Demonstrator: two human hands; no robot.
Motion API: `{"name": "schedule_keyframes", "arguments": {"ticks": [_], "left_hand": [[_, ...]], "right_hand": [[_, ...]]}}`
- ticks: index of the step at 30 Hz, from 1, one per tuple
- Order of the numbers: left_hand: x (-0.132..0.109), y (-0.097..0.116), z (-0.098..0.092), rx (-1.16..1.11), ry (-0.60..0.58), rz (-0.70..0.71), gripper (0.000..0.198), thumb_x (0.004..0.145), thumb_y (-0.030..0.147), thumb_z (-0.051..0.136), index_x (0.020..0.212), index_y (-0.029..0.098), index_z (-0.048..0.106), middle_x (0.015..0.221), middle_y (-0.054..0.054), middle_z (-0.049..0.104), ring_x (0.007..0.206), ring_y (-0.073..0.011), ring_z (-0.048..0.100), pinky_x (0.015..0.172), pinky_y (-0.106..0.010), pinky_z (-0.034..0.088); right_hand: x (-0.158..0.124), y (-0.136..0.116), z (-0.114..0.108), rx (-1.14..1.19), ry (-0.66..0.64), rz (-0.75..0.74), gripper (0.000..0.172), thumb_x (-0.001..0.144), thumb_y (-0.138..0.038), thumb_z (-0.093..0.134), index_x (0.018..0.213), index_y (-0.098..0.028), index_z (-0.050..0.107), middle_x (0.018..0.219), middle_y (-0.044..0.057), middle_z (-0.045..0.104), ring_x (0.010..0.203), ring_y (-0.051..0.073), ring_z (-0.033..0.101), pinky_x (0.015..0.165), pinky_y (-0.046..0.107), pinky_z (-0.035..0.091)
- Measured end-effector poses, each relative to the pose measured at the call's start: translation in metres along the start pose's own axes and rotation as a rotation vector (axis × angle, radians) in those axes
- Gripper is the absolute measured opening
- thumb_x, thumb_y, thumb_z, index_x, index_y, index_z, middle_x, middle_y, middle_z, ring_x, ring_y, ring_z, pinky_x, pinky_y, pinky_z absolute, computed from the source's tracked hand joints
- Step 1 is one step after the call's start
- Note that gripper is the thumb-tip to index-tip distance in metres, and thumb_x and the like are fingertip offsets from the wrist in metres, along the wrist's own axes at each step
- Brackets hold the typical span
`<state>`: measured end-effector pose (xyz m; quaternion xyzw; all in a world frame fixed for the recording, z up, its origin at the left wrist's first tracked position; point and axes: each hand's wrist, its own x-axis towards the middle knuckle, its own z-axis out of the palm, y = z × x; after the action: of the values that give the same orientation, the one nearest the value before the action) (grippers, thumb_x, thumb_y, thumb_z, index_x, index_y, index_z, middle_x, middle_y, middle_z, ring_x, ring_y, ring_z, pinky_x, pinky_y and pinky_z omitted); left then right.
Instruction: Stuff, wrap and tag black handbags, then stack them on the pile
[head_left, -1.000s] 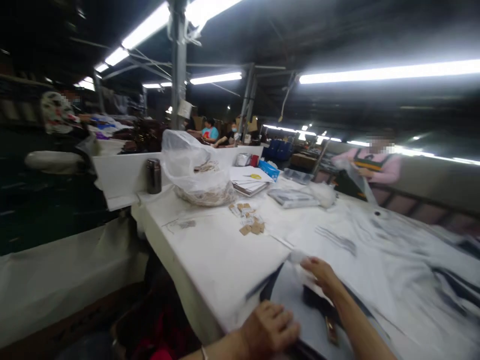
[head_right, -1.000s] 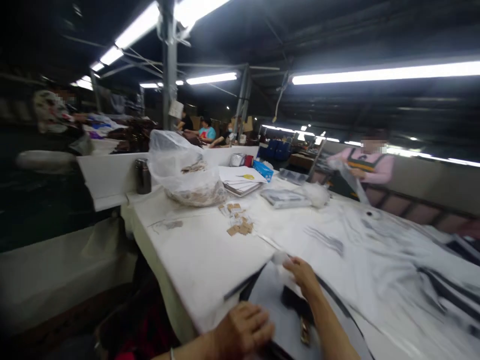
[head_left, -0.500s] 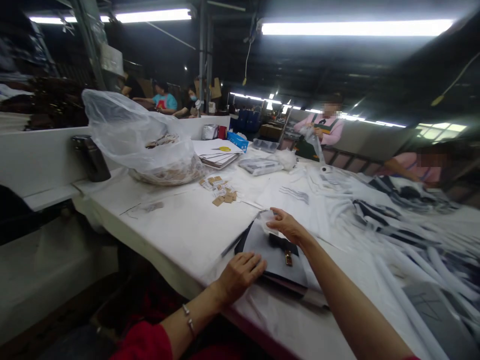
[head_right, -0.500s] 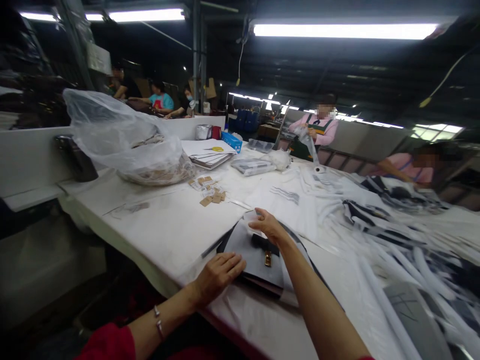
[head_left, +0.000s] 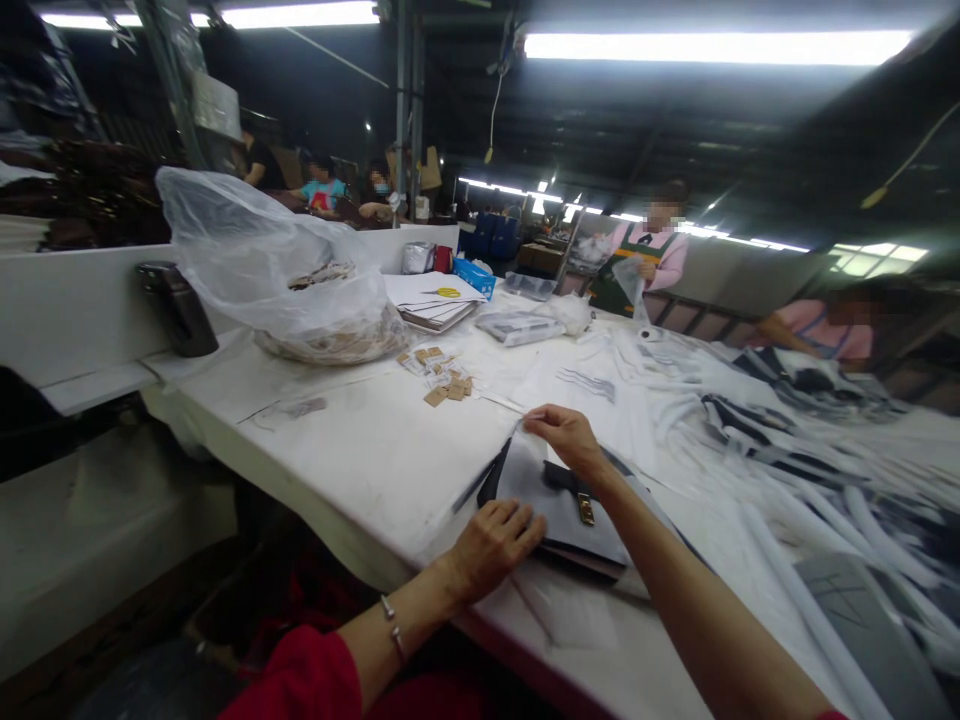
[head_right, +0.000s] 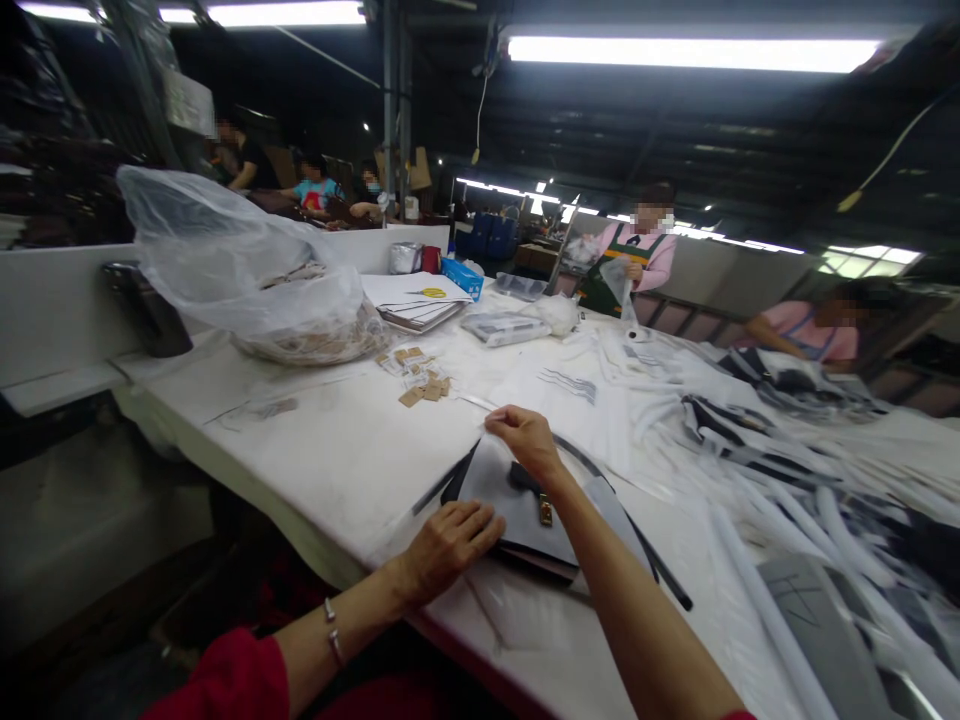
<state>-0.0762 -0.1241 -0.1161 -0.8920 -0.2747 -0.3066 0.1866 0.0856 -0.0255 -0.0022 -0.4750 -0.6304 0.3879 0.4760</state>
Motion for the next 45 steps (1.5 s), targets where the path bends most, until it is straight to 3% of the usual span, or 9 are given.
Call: {"name": "schedule_keyframes", "arguments": {"ticks": [10, 20, 25, 29, 31, 34, 38, 41, 45], "left_hand": [[-0.005, 0.002, 0.000, -0.117, 0.117, -0.101, 0.021, 0.097, 0.014, 0.044, 0.115, 0.013, 0.056, 0.096, -0.008, 0.068, 0.091, -0.0186, 0.067, 0.081, -0.032, 0.055], [-0.002, -0.004, -0.005, -0.190, 0.030, -0.075, 0.031, 0.096, 0.017, 0.047, 0.128, 0.015, 0.050, 0.115, -0.010, 0.070, 0.105, -0.0187, 0.066, 0.086, -0.032, 0.054], [0.011, -0.016, -0.008, -0.232, -0.082, -0.075, 0.040, 0.084, 0.012, 0.058, 0.123, 0.017, 0.052, 0.116, -0.009, 0.069, 0.101, -0.0214, 0.068, 0.083, -0.033, 0.053], [0.024, -0.024, -0.013, -0.238, -0.156, -0.099, 0.045, 0.077, 0.010, 0.063, 0.120, 0.018, 0.053, 0.108, -0.006, 0.071, 0.091, -0.0203, 0.069, 0.078, -0.030, 0.053], [0.029, -0.026, -0.015, -0.221, -0.157, -0.100, 0.043, 0.077, 0.010, 0.063, 0.118, 0.019, 0.054, 0.105, -0.005, 0.072, 0.088, -0.0199, 0.069, 0.076, -0.029, 0.053], [0.037, -0.029, -0.018, -0.205, -0.150, -0.089, 0.042, 0.077, 0.011, 0.062, 0.118, 0.019, 0.055, 0.105, -0.004, 0.072, 0.087, -0.0196, 0.069, 0.074, -0.029, 0.053], [0.043, -0.032, -0.020, -0.195, -0.143, -0.084, 0.042, 0.079, 0.012, 0.063, 0.120, 0.020, 0.055, 0.107, -0.004, 0.072, 0.089, -0.0195, 0.069, 0.074, -0.029, 0.054], [0.034, -0.024, -0.016, -0.185, -0.106, -0.046, 0.039, 0.083, 0.013, 0.061, 0.121, 0.018, 0.054, 0.111, -0.006, 0.071, 0.092, -0.0194, 0.069, 0.077, -0.030, 0.054], [0.007, -0.004, -0.007, -0.143, 0.014, 0.013, 0.031, 0.094, 0.012, 0.049, 0.124, 0.014, 0.053, 0.120, -0.010, 0.067, 0.108, -0.0215, 0.064, 0.090, -0.035, 0.052]], "right_hand": [[-0.123, 0.028, -0.011, -0.414, -0.209, -0.448, 0.017, 0.089, -0.021, 0.060, 0.095, -0.026, 0.075, 0.097, 0.004, 0.076, 0.090, 0.020, 0.072, 0.081, 0.032, 0.059], [-0.148, 0.023, -0.010, -0.606, -0.111, -0.603, 0.017, 0.095, -0.024, 0.056, 0.099, -0.025, 0.072, 0.095, 0.006, 0.075, 0.090, 0.020, 0.070, 0.084, 0.035, 0.057], [-0.203, 0.029, -0.037, -0.642, 0.054, -0.445, 0.012, 0.091, -0.027, 0.063, 0.100, -0.024, 0.070, 0.091, 0.005, 0.075, 0.086, 0.021, 0.070, 0.078, 0.035, 0.057], [-0.232, 0.059, -0.029, -0.826, -0.053, -0.355, 0.045, 0.079, -0.044, 0.074, 0.118, -0.022, 0.066, 0.121, 0.012, 0.068, 0.110, 0.032, 0.062, 0.093, 0.048, 0.052], [-0.228, 0.066, -0.015, -0.814, -0.011, -0.330, 0.026, 0.087, -0.038, 0.066, 0.106, -0.023, 0.070, 0.117, 0.011, 0.069, 0.111, 0.032, 0.061, 0.096, 0.051, 0.048], [-0.213, 0.056, 0.005, -0.627, 0.083, -0.200, 0.021, 0.094, -0.033, 0.052, 0.083, -0.023, 0.067, 0.091, 0.009, 0.071, 0.094, 0.027, 0.064, 0.089, 0.045, 0.049], [-0.218, 0.030, 0.030, 0.029, 0.130, 0.297, 0.031, 0.088, -0.051, 0.056, 0.077, -0.023, 0.053, 0.064, 0.000, 0.057, 0.056, 0.016, 0.054, 0.053, 0.028, 0.046], [-0.249, 0.018, 0.046, 0.476, -0.011, 0.616, 0.039, 0.080, -0.058, 0.065, 0.080, -0.021, 0.052, 0.061, -0.005, 0.054, 0.048, 0.011, 0.048, 0.045, 0.022, 0.040], [-0.274, -0.005, 0.037, 0.360, -0.532, 0.758, 0.037, 0.070, -0.050, 0.078, 0.073, -0.015, 0.064, 0.058, -0.003, 0.058, 0.047, 0.006, 0.048, 0.045, 0.017, 0.035]]}}
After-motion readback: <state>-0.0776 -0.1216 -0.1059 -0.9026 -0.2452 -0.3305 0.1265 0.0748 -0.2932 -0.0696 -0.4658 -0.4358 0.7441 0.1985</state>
